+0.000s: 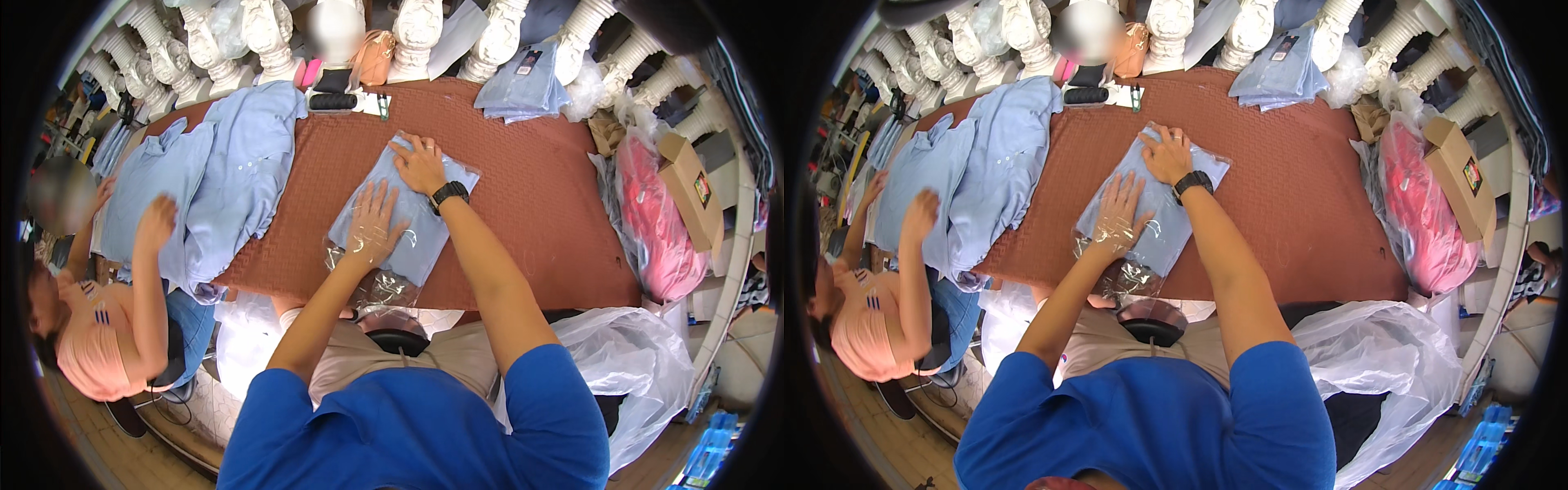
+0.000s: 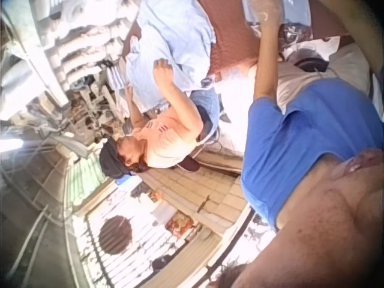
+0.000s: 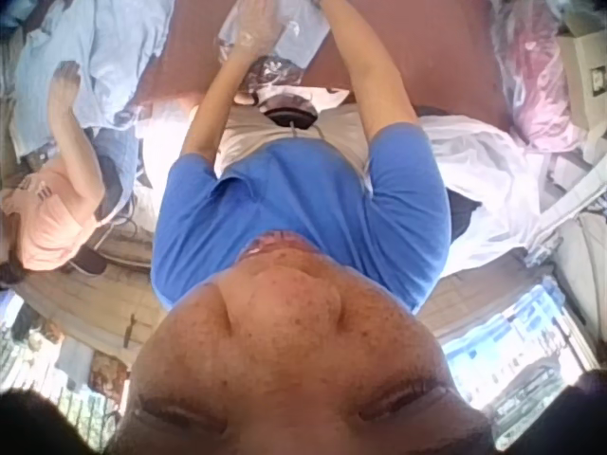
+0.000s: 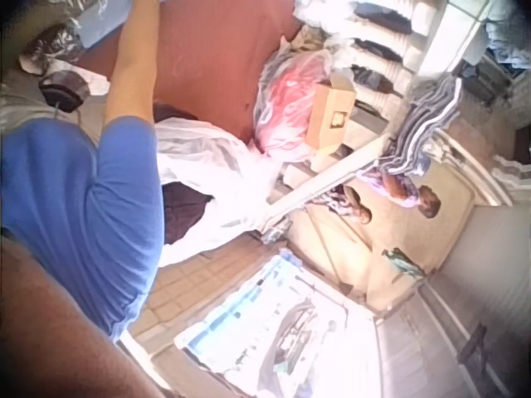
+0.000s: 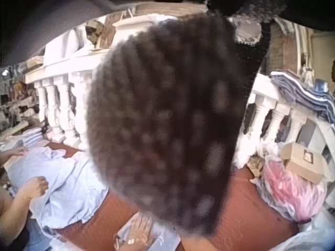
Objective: The person buttons a light blue shirt, smooths it out on a work surface, places a cardboard insert inside, and folds the shirt before sliding it into a plastic bag and sealing it.
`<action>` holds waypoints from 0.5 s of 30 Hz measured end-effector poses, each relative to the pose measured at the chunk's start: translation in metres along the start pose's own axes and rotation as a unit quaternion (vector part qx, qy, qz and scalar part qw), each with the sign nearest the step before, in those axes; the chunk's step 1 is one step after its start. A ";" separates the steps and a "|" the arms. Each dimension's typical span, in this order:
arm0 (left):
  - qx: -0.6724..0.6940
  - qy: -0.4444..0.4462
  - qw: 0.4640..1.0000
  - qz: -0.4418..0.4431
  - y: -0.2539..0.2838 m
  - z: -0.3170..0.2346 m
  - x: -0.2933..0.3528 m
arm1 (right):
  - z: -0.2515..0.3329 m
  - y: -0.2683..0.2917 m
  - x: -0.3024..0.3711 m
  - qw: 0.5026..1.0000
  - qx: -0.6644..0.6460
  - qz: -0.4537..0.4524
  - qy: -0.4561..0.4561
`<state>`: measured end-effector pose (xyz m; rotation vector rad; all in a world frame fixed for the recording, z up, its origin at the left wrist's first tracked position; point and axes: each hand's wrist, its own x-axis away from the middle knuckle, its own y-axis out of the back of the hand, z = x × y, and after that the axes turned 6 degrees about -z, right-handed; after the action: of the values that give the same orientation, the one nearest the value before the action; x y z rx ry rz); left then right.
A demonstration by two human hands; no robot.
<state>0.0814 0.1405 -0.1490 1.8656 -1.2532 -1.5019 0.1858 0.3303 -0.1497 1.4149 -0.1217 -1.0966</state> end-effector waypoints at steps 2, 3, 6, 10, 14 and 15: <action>-0.010 -0.031 0.999 0.040 0.034 -0.012 0.025 | -0.009 0.000 -0.004 1.000 0.021 0.005 -0.010; -0.015 -0.045 0.997 0.062 0.047 -0.013 0.038 | -0.013 0.000 -0.002 0.999 0.030 0.010 -0.017; 0.107 -0.012 0.992 0.060 0.073 0.016 0.083 | 0.001 0.025 -0.010 0.986 -0.088 -0.129 -0.060; 0.191 0.168 0.967 -0.020 0.107 0.031 0.094 | 0.068 0.125 0.045 0.977 -0.138 -0.079 -0.140; 0.271 0.195 0.943 -0.012 0.105 0.034 0.069 | 0.112 0.180 0.133 0.937 -0.084 0.171 -0.293; 0.274 0.183 0.944 0.004 0.100 0.036 0.065 | 0.113 0.181 0.147 0.916 -0.104 0.214 -0.322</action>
<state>0.0107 0.0434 -0.1168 2.3362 -1.5883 -0.7755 0.2867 0.1130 -0.0517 0.7393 -0.7324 -1.1232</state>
